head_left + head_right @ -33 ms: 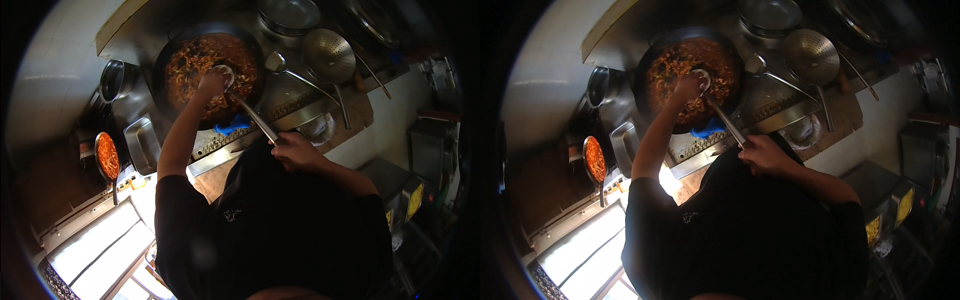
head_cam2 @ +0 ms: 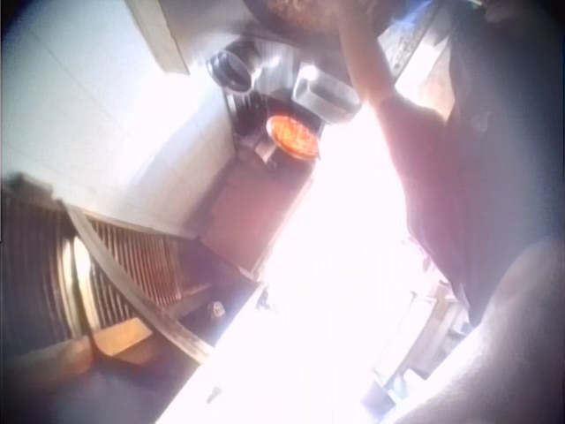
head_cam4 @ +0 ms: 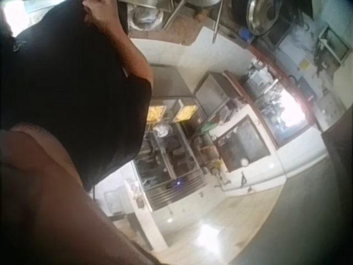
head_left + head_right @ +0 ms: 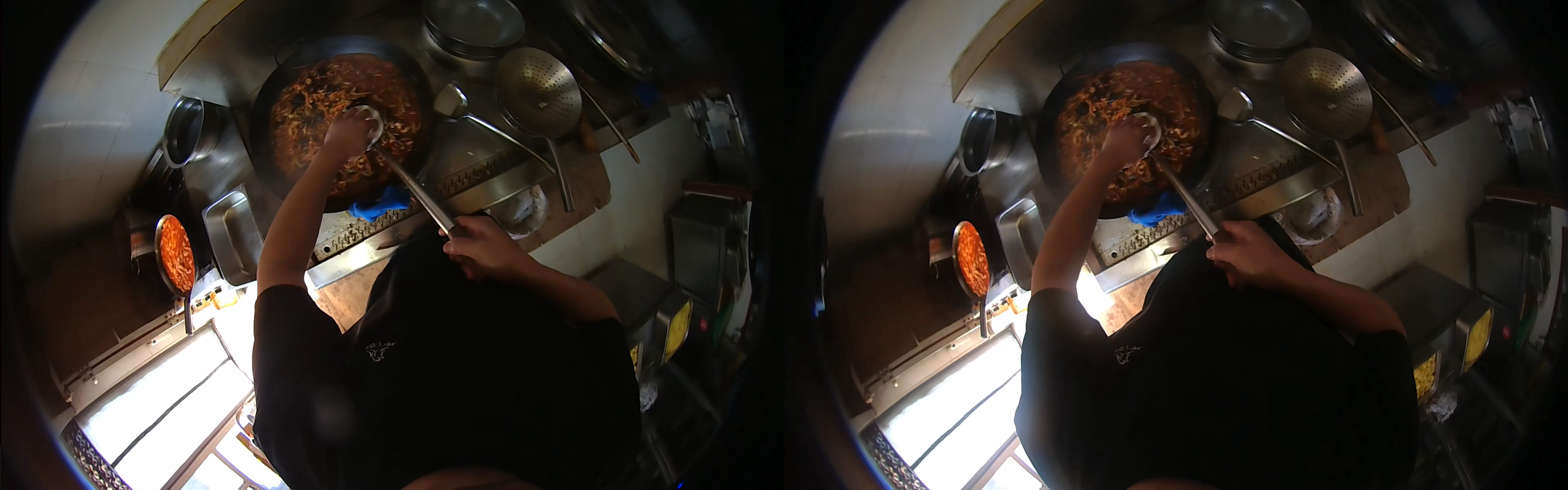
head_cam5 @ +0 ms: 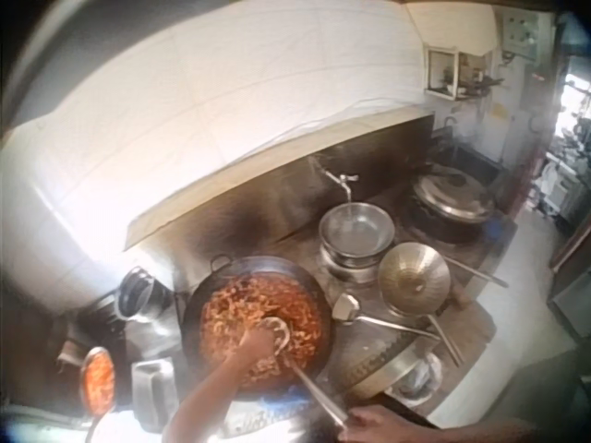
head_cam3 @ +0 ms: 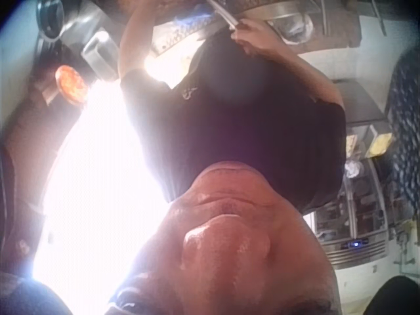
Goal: The person stirs a large wok of noodles and vegetables over a gas flame, adds a white liquid from a ladle, and transfers the cooked mixture into a metal tray. The person also briefly handles a separate pan of cabbage.
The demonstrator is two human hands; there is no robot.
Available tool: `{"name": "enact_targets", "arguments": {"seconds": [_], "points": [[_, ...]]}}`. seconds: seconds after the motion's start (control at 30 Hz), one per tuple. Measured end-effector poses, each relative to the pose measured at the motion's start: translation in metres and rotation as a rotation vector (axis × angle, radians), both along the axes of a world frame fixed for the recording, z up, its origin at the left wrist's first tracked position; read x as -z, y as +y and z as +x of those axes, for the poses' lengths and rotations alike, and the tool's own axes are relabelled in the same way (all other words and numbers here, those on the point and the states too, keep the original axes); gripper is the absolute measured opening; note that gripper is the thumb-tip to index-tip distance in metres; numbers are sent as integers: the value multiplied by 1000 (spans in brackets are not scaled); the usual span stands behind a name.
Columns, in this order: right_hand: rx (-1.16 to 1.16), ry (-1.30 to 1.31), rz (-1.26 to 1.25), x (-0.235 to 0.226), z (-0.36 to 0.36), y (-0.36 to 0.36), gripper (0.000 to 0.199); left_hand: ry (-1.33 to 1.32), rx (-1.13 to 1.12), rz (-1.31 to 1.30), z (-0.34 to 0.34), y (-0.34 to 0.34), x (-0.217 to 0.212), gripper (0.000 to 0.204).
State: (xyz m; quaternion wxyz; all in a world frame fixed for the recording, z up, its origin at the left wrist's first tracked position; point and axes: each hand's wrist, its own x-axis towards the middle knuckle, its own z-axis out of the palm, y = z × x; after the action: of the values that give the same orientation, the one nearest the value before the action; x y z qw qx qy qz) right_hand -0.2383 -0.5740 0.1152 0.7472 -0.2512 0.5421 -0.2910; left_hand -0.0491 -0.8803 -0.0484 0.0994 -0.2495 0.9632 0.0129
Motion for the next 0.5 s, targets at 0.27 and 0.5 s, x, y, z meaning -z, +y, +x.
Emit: {"name": "enact_targets", "arguments": {"seconds": [0.27, 0.5], "points": [[53, -45, 45, -2, -1, 2, 32, -26, -5, -56, 5, -7, 11, 31], [161, -85, 55, -4, -1, 7, 32, -43, -91, -99, 4, -4, 8, 33]]}}
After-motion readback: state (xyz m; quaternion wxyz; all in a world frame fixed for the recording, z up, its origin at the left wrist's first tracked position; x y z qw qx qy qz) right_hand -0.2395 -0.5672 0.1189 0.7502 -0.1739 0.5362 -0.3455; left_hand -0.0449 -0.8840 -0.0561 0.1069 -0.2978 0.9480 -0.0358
